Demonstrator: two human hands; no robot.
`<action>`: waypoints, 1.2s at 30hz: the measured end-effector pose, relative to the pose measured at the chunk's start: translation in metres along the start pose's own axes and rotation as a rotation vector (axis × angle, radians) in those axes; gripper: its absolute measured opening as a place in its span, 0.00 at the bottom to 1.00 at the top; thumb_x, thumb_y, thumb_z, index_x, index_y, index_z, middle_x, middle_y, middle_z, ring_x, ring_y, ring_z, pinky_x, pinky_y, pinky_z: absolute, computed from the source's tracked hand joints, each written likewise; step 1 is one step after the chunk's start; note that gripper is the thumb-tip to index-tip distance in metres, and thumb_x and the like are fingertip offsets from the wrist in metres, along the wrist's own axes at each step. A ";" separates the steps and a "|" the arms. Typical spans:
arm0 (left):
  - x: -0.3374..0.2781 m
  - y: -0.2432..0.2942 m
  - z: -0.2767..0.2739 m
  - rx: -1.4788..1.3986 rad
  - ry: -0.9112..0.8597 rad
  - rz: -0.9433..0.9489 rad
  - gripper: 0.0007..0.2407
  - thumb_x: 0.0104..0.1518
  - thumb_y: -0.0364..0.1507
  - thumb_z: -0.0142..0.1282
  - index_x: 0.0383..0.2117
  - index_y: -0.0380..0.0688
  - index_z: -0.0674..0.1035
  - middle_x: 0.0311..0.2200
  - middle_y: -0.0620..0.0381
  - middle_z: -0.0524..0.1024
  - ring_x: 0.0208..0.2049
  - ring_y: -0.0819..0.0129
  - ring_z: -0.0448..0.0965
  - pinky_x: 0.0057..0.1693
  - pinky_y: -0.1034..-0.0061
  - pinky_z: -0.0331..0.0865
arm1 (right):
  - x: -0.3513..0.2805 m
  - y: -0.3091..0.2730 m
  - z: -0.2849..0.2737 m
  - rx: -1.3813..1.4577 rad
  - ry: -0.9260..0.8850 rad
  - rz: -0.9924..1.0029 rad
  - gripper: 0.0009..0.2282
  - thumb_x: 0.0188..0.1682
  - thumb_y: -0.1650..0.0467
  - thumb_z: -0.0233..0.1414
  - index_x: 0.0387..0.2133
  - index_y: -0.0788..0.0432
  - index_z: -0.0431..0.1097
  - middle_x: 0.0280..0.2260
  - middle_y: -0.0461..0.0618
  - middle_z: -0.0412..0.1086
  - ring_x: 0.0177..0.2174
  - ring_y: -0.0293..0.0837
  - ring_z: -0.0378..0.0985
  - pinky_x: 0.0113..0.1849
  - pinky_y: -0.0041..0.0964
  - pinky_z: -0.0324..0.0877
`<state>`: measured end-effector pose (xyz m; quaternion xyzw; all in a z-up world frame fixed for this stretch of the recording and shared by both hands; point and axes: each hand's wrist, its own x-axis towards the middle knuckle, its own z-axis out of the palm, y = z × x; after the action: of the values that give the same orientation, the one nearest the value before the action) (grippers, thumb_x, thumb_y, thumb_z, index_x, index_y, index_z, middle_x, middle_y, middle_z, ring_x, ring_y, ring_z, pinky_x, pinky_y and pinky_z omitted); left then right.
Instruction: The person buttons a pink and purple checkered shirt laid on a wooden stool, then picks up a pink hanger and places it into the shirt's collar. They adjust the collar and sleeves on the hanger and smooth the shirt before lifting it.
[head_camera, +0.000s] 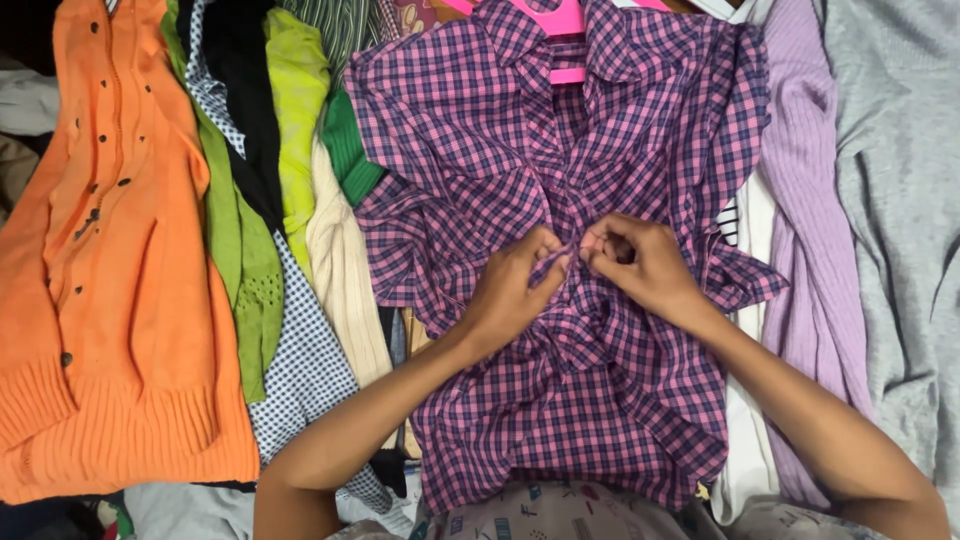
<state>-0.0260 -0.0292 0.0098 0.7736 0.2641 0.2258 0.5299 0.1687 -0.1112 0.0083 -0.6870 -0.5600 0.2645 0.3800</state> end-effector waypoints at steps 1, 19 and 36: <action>0.001 0.006 -0.007 0.000 0.000 -0.001 0.04 0.60 0.28 0.56 0.36 0.44 0.75 0.24 0.49 0.77 0.28 0.48 0.79 0.34 0.62 0.69 | -0.001 -0.001 -0.001 0.000 -0.001 0.001 0.04 0.40 0.75 0.59 0.28 0.55 0.76 0.17 0.48 0.69 0.20 0.46 0.74 0.25 0.38 0.69; 0.002 0.004 0.002 0.434 0.077 0.348 0.06 0.66 0.31 0.49 0.37 0.43 0.73 0.29 0.51 0.72 0.28 0.48 0.79 0.31 0.63 0.74 | -0.011 0.000 -0.004 0.227 -0.075 0.295 0.05 0.43 0.75 0.58 0.32 0.58 0.79 0.19 0.47 0.75 0.23 0.37 0.74 0.27 0.31 0.69; 0.000 -0.008 0.012 0.348 0.031 0.318 0.05 0.60 0.28 0.56 0.36 0.42 0.73 0.27 0.51 0.71 0.30 0.50 0.78 0.36 0.63 0.73 | -0.007 -0.007 -0.006 0.309 -0.114 0.276 0.06 0.44 0.76 0.57 0.34 0.61 0.79 0.23 0.49 0.78 0.28 0.37 0.78 0.33 0.31 0.73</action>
<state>-0.0198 -0.0348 -0.0012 0.8816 0.1819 0.2695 0.3421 0.1677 -0.1191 0.0172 -0.6748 -0.4340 0.4350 0.4087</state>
